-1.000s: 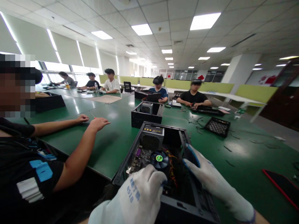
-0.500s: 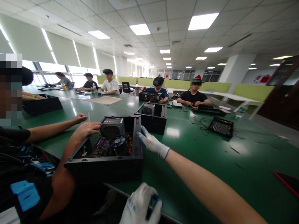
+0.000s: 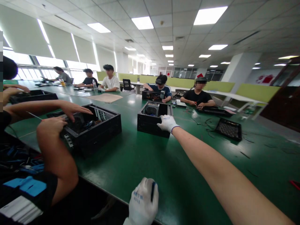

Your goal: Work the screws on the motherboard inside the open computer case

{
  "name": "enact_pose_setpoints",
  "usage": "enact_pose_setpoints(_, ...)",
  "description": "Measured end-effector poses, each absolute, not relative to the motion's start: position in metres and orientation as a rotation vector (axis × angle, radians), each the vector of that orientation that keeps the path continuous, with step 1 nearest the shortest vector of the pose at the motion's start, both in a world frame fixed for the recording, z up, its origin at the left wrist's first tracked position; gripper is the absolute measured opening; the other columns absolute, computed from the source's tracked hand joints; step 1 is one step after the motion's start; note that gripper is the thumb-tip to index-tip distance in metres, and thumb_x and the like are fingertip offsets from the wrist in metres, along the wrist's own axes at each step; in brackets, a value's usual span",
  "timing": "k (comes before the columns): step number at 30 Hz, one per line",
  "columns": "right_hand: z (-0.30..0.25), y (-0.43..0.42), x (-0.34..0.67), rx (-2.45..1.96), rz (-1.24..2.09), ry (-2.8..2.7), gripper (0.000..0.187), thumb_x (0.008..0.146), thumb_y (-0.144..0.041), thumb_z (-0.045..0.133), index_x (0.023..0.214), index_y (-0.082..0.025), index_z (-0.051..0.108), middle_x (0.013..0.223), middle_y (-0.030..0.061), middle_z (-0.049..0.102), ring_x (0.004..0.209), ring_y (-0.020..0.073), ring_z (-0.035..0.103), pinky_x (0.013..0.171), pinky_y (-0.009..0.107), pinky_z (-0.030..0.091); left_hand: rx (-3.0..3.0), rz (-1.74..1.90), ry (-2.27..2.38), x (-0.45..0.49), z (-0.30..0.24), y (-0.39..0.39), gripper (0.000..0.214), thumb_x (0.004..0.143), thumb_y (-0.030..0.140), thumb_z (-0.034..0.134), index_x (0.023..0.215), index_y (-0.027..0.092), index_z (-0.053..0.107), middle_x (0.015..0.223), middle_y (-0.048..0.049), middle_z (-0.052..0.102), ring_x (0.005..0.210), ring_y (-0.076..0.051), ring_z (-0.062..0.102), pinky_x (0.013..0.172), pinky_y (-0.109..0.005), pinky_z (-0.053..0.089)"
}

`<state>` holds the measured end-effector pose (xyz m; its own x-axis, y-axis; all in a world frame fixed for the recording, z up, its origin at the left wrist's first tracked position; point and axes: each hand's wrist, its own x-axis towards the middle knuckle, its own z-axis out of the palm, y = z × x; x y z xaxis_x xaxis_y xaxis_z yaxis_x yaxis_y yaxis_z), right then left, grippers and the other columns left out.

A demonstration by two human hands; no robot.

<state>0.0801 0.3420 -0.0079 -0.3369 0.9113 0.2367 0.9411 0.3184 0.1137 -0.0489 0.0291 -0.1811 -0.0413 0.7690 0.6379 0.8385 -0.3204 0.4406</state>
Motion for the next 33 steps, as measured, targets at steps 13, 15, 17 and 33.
enact_pose_setpoints(13, 0.005, 0.182, 0.154, -1.477, -0.539, -2.614, 0.064, 0.099, -0.07, 0.038, 0.096, -0.016, 0.072, 0.09, 0.0138, 0.075, 0.088, 0.027, 0.069, 0.076, 0.035, 0.04, -2.235, -1.394, -1.861, -0.06, -0.166, 0.026, 0.013, 0.102, 0.032, 0.052, 0.102, 0.022, 0.061, 0.089, -0.0034, 0.067, 0.076, -0.019, 0.069, 0.07, -0.032, 0.056)
enact_pose_setpoints(15, 0.006, 0.147, 0.172, -1.406, -0.552, -2.646, 0.064, 0.1, -0.069, 0.036, 0.088, -0.018, 0.071, 0.082, 0.0117, 0.074, 0.081, 0.0251, 0.068, 0.074, 0.035, 0.037, -2.262, -1.442, -1.822, -0.06, -0.149, 0.022, 0.014, 0.102, 0.032, 0.052, 0.101, 0.022, 0.061, 0.088, -0.0038, 0.067, 0.076, -0.019, 0.068, 0.07, -0.031, 0.056)
enact_pose_setpoints(17, 0.007, 0.113, 0.191, -1.336, -0.546, -2.669, 0.062, 0.101, -0.067, 0.037, 0.081, -0.018, 0.07, 0.076, 0.01, 0.072, 0.075, 0.0233, 0.067, 0.072, 0.035, 0.035, -2.288, -1.459, -1.76, -0.059, -0.121, 0.015, 0.013, 0.101, 0.031, 0.053, 0.102, 0.021, 0.061, 0.089, -0.0042, 0.066, 0.077, -0.019, 0.067, 0.07, -0.031, 0.054)
enact_pose_setpoints(33, 0.017, -0.056, 0.271, -0.993, -0.199, -2.59, 0.03, 0.093, -0.048, 0.066, 0.075, -0.025, 0.06, 0.07, 0.001, 0.064, 0.064, 0.0184, 0.053, 0.066, 0.035, 0.035, -2.809, -0.738, -1.256, -0.005, 0.007, -0.033, 0.017, 0.101, 0.032, 0.051, 0.088, 0.022, 0.056, 0.082, -0.0011, 0.061, 0.073, -0.018, 0.059, 0.063, -0.032, 0.041)
